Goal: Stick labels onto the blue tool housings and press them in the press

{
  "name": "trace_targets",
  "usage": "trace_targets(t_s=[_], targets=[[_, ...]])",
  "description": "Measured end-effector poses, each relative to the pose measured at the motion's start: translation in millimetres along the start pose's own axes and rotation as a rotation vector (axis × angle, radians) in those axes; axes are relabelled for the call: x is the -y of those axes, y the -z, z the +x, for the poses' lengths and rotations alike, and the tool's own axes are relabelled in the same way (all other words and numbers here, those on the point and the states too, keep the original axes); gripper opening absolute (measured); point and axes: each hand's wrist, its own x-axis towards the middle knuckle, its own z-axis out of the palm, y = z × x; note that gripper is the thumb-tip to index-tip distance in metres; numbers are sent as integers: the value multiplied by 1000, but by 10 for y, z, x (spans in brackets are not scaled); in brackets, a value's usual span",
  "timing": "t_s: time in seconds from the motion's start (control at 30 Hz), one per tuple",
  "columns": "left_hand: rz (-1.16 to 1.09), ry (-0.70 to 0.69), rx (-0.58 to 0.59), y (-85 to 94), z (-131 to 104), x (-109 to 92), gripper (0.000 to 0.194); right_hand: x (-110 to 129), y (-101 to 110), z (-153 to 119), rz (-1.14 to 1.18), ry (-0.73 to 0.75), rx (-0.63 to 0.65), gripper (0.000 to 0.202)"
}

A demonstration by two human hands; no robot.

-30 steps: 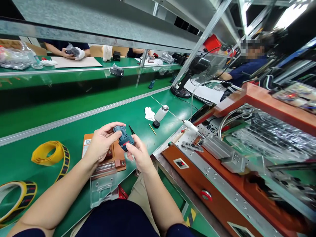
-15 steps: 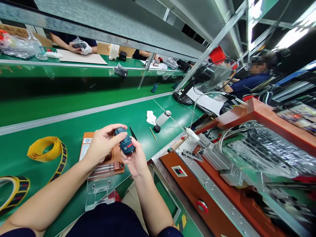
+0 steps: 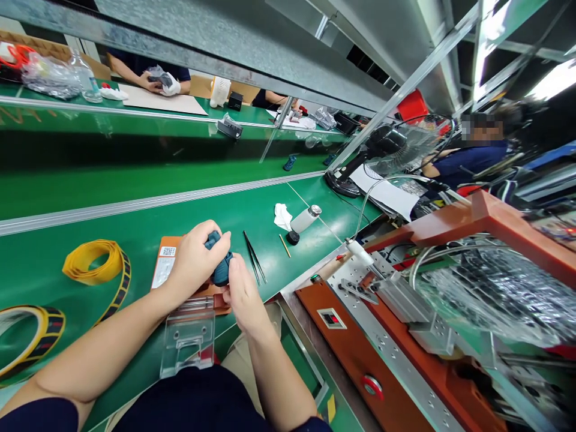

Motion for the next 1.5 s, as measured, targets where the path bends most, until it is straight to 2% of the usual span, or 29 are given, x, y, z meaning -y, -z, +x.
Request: trace_targets(t_s=[0.13,0.23,0.37,0.5,0.63,0.77,0.87,0.97,1.13,1.2,1.3,1.5], targets=[[61,-100,-69,4,-5,7,22,23,55,63,-119,60,22,42],[-61,-128,-23,2,37,75,22,56,91,65,-132,83,33,39],[-319,-26,120,7,126,180,28,88,124,12,-75,116,21,59],[-576,52,206,-15,138,212,39,74,150,-9,-134,224,-160,59],[-824,199,274,-52,85,165,54,38,187,5,-234,328,-306,61],[-932,361,399,-70,4,81,81,24,229,9,-360,443,-398,59],[-949,397,453,-84,-61,23,98,19,257,-5,-466,529,-441,58],[-992,391,450,-108,-109,-14,95,2,277,-25,-562,619,-454,60],[-1021,354,393,-162,-150,-22,74,-77,261,-42,-790,759,-478,64],[-1017,345,397,-181,-169,-14,71,-113,247,-45,-846,784,-496,65],[-1021,402,410,-215,-194,5,72,-140,252,-47,-846,778,-513,64],[-1083,532,371,-295,-222,9,55,-132,355,-103,-821,792,-540,59]])
